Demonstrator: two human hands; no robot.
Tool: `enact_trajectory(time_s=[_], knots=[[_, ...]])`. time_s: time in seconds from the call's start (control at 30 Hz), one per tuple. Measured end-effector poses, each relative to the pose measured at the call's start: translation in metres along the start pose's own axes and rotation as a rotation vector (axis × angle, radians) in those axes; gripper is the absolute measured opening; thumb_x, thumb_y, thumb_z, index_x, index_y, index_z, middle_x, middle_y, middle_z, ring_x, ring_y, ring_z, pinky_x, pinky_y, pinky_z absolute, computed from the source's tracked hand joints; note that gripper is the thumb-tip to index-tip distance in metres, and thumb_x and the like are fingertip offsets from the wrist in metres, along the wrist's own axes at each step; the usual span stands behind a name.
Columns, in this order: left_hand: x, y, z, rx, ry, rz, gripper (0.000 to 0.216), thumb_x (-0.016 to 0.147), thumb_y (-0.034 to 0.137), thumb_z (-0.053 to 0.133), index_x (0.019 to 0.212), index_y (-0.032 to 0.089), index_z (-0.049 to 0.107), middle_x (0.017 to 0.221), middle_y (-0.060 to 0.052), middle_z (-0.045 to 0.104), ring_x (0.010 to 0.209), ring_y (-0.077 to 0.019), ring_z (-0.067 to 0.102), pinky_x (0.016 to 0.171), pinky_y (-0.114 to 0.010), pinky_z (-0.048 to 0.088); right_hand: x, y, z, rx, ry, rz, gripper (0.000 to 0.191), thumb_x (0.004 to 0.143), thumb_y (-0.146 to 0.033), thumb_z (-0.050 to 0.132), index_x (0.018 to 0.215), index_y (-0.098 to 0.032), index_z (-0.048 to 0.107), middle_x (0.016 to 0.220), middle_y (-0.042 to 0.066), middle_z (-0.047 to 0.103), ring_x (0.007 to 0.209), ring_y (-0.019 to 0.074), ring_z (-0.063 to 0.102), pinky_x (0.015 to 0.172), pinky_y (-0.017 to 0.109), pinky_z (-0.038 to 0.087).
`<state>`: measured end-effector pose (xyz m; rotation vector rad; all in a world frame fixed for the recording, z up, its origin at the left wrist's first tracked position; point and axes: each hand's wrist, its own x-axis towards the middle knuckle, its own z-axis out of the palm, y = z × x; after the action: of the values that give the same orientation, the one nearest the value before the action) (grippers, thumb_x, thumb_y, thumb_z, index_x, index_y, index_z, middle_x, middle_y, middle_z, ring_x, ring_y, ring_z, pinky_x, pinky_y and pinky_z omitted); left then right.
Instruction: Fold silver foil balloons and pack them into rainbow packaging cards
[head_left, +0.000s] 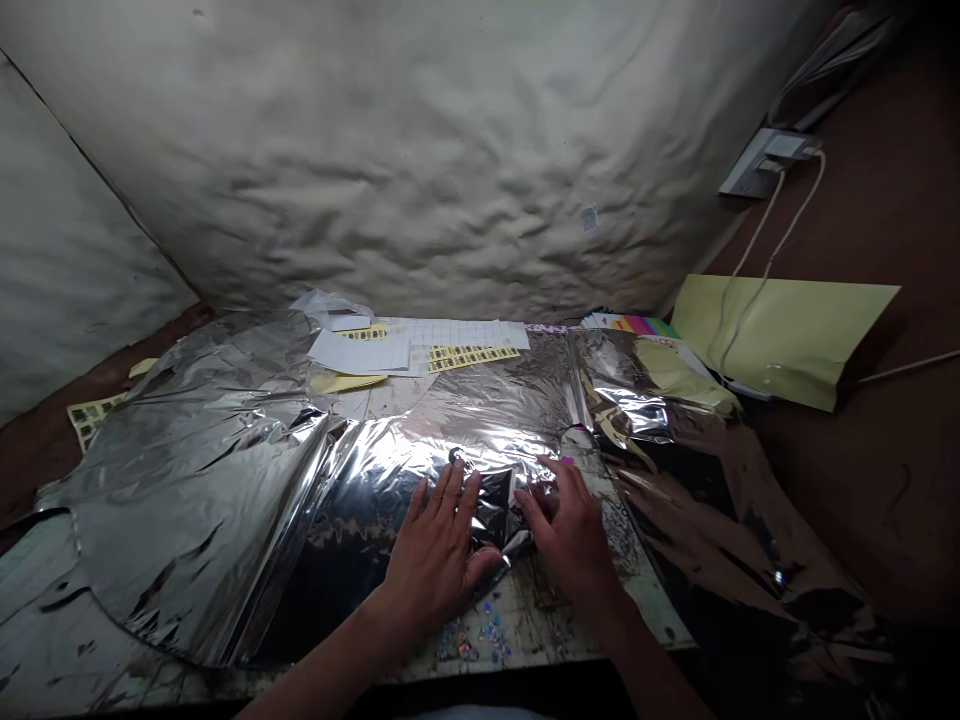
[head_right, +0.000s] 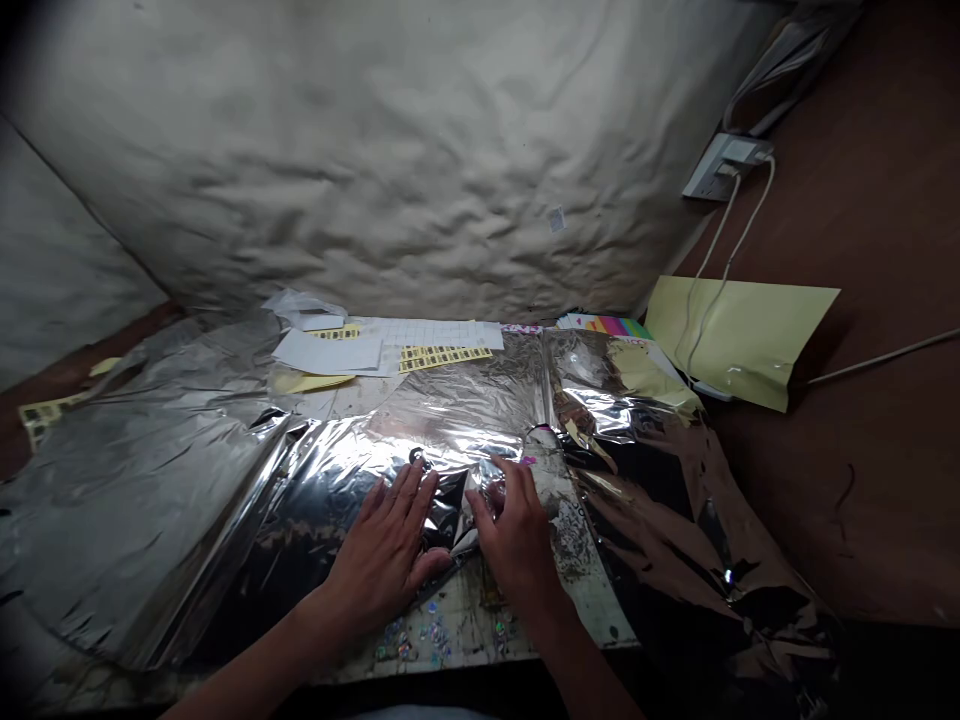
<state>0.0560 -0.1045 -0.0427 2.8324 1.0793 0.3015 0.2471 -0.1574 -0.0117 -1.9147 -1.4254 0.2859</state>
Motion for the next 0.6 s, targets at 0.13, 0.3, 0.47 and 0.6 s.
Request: enact_trajectory(time_s=[0.13,0.3,0.47,0.6], knots=[[0.001,0.003,-0.001,0.002,-0.005,-0.016,0.078,0.092,0.051,0.047,0.155,0.013,0.021,0.161,-0.017,0.019,0.149,-0.0329,0.017,0.117,-0.054,0.018,-0.002,-0.003,0.007,-0.192,-0.209,-0.423,0.058,0.098,-0.04,0.045,0.151,-0.018,0.034,0.157,0.011,0.033,0.147,0.0286,0.023,0.118,0.049,0.025],[0.001,0.006,0.002,0.022,0.028,-0.061,0.074,0.088,0.035,0.048,0.153,0.009,0.025,0.161,-0.018,0.019,0.149,-0.0324,0.015,0.118,-0.052,0.015,0.003,0.004,0.023,-0.312,-0.508,-0.415,0.068,0.099,-0.049,0.04,0.156,-0.02,0.019,0.163,0.006,0.016,0.15,0.0251,0.014,0.12,0.048,0.021],[0.001,0.007,0.004,0.006,0.037,-0.064,0.079,0.085,0.034,0.049,0.155,0.012,0.02,0.162,-0.016,0.018,0.149,-0.0317,0.015,0.118,-0.051,0.016,0.004,0.006,0.026,-0.321,-0.535,-0.363,0.068,0.099,-0.05,0.039,0.157,-0.025,0.012,0.164,0.003,0.01,0.151,0.023,0.01,0.121,0.045,0.017],[0.003,0.006,0.005,-0.003,0.026,-0.068,0.08,0.084,0.033,0.052,0.155,0.011,0.021,0.161,-0.018,0.02,0.149,-0.0334,0.017,0.117,-0.052,0.018,0.004,0.004,0.028,-0.316,-0.556,-0.345,0.069,0.098,-0.049,0.042,0.157,-0.024,0.014,0.164,0.003,0.009,0.151,0.0229,0.009,0.122,0.045,0.014]])
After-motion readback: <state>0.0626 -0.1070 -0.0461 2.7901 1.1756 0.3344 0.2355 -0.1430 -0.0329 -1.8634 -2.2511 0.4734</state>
